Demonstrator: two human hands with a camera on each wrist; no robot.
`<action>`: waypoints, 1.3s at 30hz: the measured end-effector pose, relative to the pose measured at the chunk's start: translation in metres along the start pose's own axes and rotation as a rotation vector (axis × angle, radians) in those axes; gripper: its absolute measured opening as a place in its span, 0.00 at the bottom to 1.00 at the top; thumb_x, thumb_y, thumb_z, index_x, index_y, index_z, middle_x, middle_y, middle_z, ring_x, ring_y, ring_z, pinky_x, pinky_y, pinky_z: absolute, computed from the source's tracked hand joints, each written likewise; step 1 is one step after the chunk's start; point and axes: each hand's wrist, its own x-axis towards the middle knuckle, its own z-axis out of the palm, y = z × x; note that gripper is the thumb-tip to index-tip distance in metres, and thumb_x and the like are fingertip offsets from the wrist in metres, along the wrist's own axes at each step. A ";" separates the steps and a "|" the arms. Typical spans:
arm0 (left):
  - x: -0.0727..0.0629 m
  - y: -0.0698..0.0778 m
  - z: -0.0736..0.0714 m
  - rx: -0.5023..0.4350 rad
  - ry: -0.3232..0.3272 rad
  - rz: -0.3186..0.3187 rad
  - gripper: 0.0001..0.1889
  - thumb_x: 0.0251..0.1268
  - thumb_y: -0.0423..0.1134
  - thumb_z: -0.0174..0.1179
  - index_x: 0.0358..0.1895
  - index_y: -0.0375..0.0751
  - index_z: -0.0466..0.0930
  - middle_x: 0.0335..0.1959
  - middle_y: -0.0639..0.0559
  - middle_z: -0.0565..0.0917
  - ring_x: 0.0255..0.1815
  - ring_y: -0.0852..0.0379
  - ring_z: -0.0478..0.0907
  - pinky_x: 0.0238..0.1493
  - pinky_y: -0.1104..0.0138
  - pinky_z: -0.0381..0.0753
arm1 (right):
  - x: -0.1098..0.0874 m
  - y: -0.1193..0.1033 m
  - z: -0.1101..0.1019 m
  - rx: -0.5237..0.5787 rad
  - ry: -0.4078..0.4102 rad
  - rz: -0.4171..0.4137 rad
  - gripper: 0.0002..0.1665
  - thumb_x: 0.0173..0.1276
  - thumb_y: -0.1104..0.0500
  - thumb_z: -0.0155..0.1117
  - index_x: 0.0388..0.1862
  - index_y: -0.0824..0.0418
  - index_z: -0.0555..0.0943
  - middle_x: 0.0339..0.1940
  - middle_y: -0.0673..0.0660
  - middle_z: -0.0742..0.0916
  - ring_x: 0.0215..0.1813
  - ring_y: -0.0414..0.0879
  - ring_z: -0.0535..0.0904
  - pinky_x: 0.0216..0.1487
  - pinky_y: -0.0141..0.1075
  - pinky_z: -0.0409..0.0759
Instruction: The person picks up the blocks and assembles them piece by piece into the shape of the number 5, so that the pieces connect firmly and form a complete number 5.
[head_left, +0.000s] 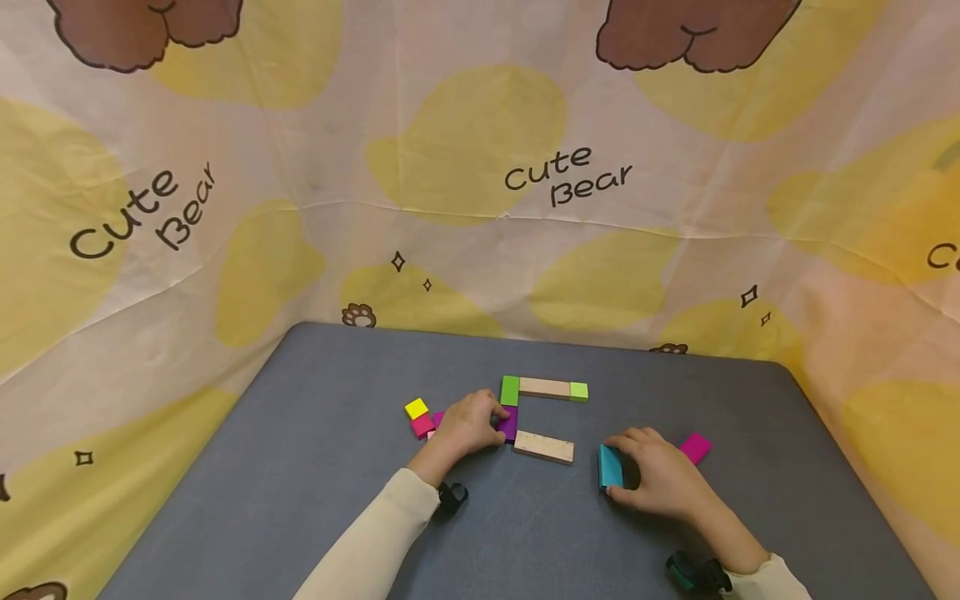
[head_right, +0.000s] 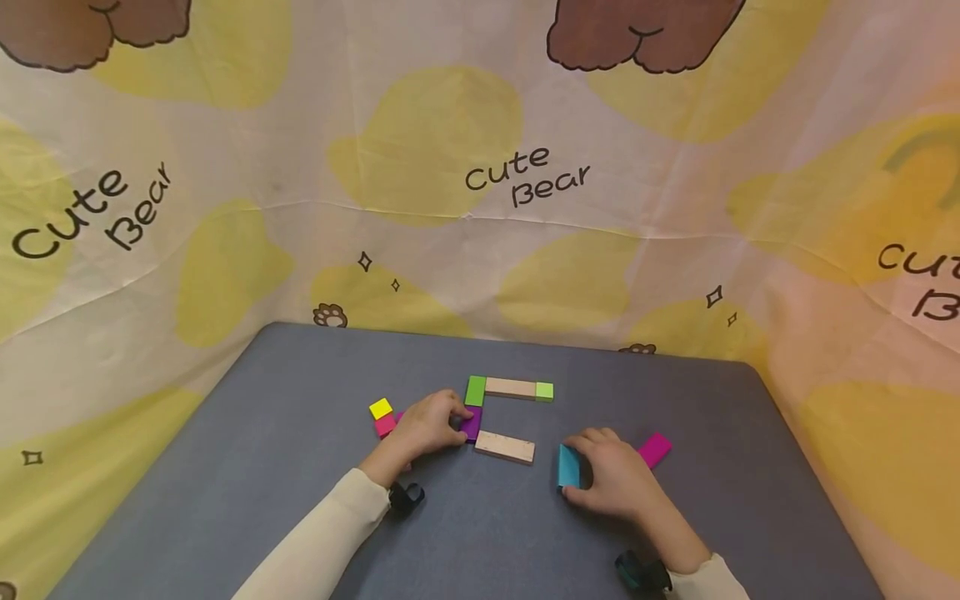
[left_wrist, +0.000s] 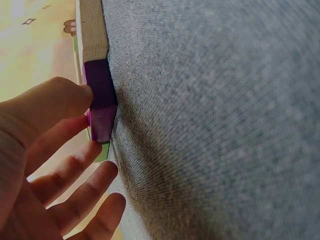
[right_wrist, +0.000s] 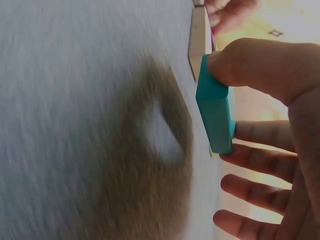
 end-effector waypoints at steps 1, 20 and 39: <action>0.000 0.000 0.000 -0.001 -0.001 -0.001 0.17 0.49 0.42 0.72 0.46 0.49 0.88 0.43 0.52 0.81 0.42 0.55 0.77 0.41 0.61 0.77 | 0.001 -0.002 0.001 0.003 -0.002 -0.001 0.35 0.44 0.44 0.76 0.51 0.58 0.82 0.46 0.52 0.84 0.49 0.49 0.78 0.46 0.45 0.80; 0.001 -0.002 0.000 0.000 0.003 0.000 0.17 0.49 0.43 0.73 0.46 0.50 0.88 0.43 0.52 0.81 0.43 0.54 0.78 0.42 0.60 0.77 | 0.013 -0.033 0.019 0.030 -0.033 0.095 0.33 0.43 0.41 0.76 0.48 0.54 0.83 0.42 0.48 0.84 0.42 0.43 0.75 0.38 0.41 0.77; 0.001 0.000 0.000 -0.008 0.001 -0.002 0.17 0.49 0.43 0.73 0.46 0.49 0.88 0.42 0.52 0.80 0.41 0.55 0.77 0.41 0.61 0.77 | 0.013 -0.034 0.024 0.030 -0.039 0.127 0.36 0.42 0.39 0.77 0.50 0.53 0.83 0.44 0.49 0.83 0.44 0.45 0.74 0.41 0.43 0.78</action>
